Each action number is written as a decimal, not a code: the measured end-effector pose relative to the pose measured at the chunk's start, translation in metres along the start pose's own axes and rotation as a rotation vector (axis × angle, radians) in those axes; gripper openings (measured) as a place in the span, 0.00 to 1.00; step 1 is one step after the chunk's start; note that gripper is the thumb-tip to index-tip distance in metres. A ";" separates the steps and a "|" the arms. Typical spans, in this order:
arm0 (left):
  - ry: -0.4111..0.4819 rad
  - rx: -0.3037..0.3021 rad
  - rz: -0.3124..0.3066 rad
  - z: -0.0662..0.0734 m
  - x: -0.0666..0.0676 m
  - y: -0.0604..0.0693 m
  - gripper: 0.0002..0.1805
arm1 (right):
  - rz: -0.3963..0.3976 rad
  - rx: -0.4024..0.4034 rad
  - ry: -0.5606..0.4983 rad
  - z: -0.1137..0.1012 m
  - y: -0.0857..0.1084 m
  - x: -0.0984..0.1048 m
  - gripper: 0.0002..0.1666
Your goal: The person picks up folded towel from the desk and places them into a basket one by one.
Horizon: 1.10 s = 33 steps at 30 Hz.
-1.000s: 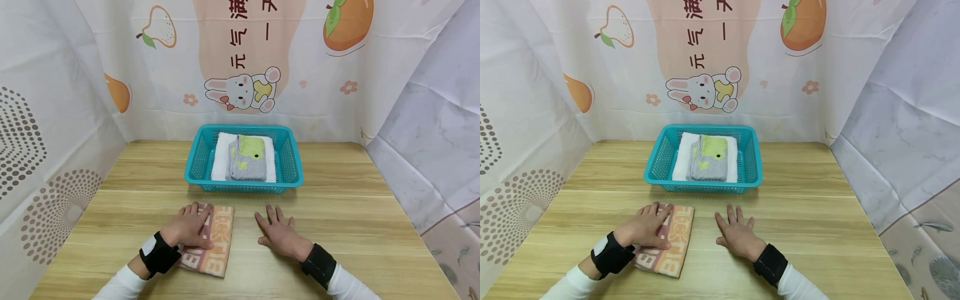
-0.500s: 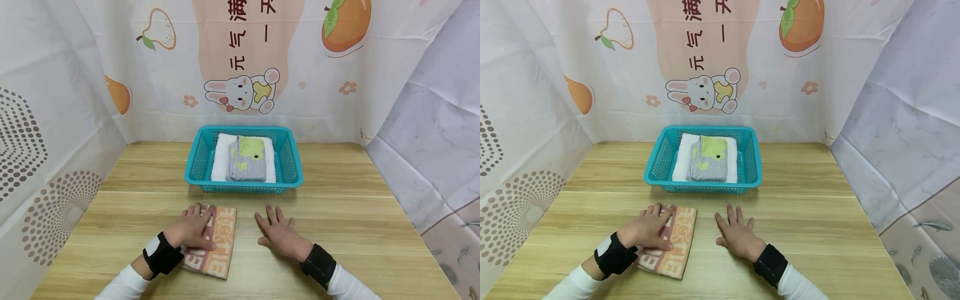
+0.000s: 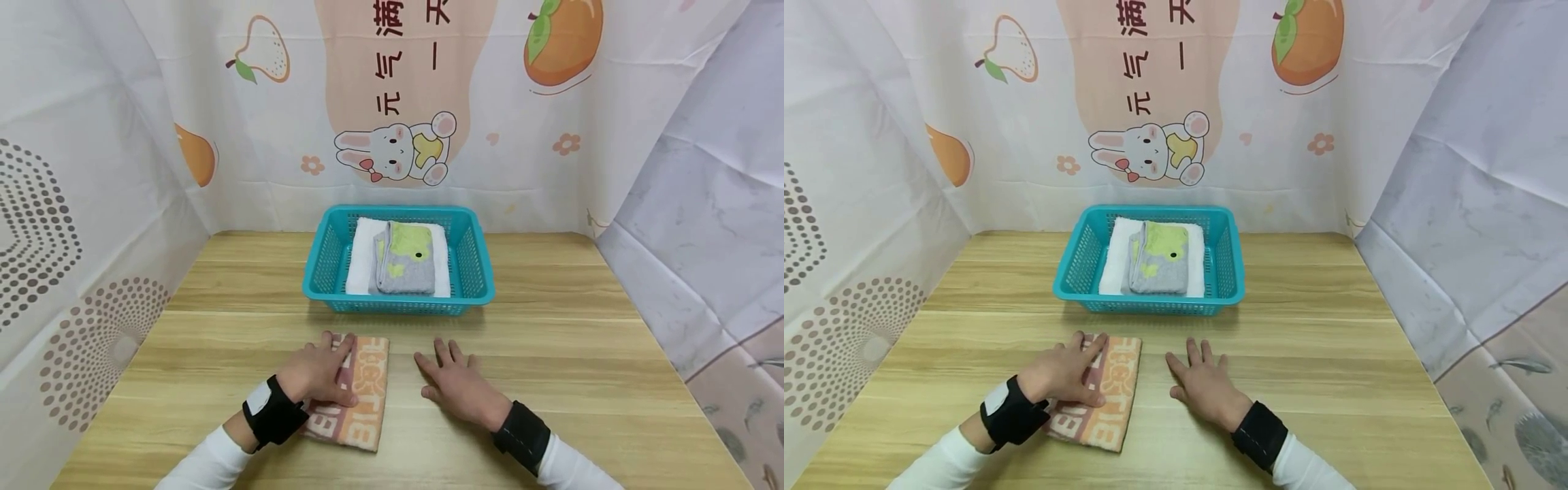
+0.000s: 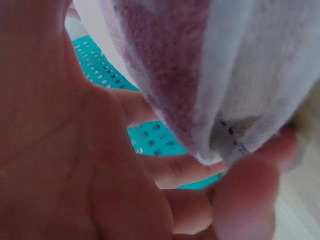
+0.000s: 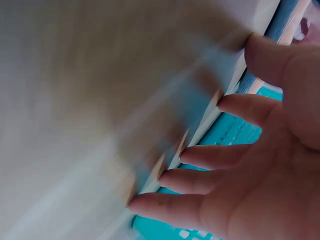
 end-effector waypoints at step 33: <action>1.381 -0.073 0.060 0.001 -0.038 0.019 0.53 | -0.134 0.021 -1.077 -0.055 0.011 -0.018 0.42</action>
Point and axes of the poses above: each hand's wrist, its own y-axis away from the middle knuckle, its own x-axis out of the back of the hand, z = x × y, the point moved 5 cm from there along -y, towards the middle knuckle
